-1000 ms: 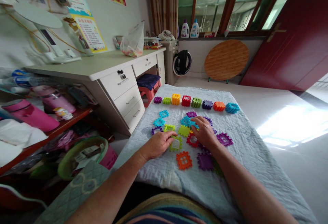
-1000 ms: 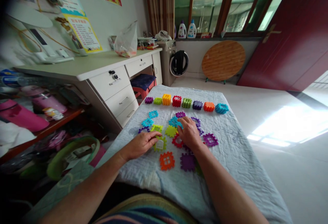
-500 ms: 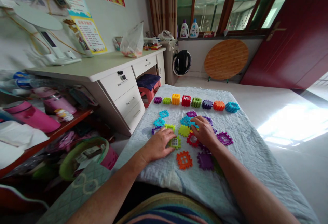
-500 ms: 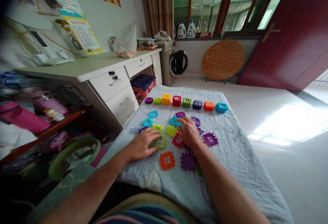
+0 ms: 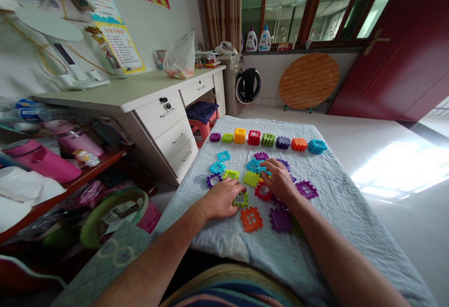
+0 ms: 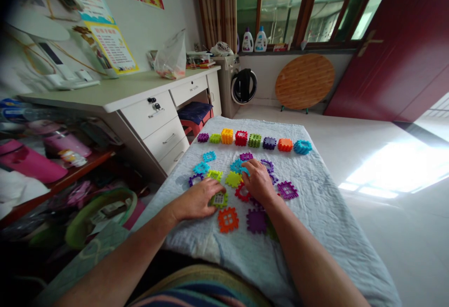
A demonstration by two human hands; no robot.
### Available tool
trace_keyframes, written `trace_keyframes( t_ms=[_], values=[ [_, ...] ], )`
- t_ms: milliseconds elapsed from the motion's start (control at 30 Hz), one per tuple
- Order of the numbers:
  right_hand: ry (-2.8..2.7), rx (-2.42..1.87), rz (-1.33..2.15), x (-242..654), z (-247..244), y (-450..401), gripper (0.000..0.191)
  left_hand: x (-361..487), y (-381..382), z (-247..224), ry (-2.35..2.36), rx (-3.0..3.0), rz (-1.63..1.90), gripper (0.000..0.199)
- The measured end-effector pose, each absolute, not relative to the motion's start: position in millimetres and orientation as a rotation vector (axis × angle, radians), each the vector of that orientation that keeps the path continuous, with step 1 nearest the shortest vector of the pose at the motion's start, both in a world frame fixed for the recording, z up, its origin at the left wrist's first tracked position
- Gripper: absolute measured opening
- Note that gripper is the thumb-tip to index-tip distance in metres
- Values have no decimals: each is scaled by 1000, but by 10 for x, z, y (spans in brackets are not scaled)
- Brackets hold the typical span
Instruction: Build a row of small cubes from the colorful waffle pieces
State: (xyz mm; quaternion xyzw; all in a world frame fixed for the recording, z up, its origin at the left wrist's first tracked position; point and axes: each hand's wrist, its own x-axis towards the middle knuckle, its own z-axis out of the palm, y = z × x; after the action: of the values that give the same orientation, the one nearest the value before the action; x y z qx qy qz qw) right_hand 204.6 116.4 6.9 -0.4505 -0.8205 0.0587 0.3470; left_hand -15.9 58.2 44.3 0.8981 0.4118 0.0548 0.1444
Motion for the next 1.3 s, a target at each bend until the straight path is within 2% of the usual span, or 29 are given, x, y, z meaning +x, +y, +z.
trace_keyframes(
  t_ms=[267, 400, 600, 967, 1300],
  values=[
    [-2139, -1182, 165, 2046, 92, 1152, 20, -356, 753, 578, 1196, 2591, 257, 58],
    [-2139, -1170, 174, 2050, 87, 1152, 20, -540, 1027, 660, 1266, 2648, 331, 56],
    [-2139, -1162, 157, 2053, 91, 1154, 20, -479, 1285, 586, 1172, 2712, 119, 57],
    [-2134, -1187, 158, 2065, 71, 1156, 21, -370, 1328, 501, 1175, 2669, -46, 55],
    [-2131, -1186, 164, 2067, 78, 1150, 20, -421, 1375, 438, 1185, 2686, -39, 48]
  ],
)
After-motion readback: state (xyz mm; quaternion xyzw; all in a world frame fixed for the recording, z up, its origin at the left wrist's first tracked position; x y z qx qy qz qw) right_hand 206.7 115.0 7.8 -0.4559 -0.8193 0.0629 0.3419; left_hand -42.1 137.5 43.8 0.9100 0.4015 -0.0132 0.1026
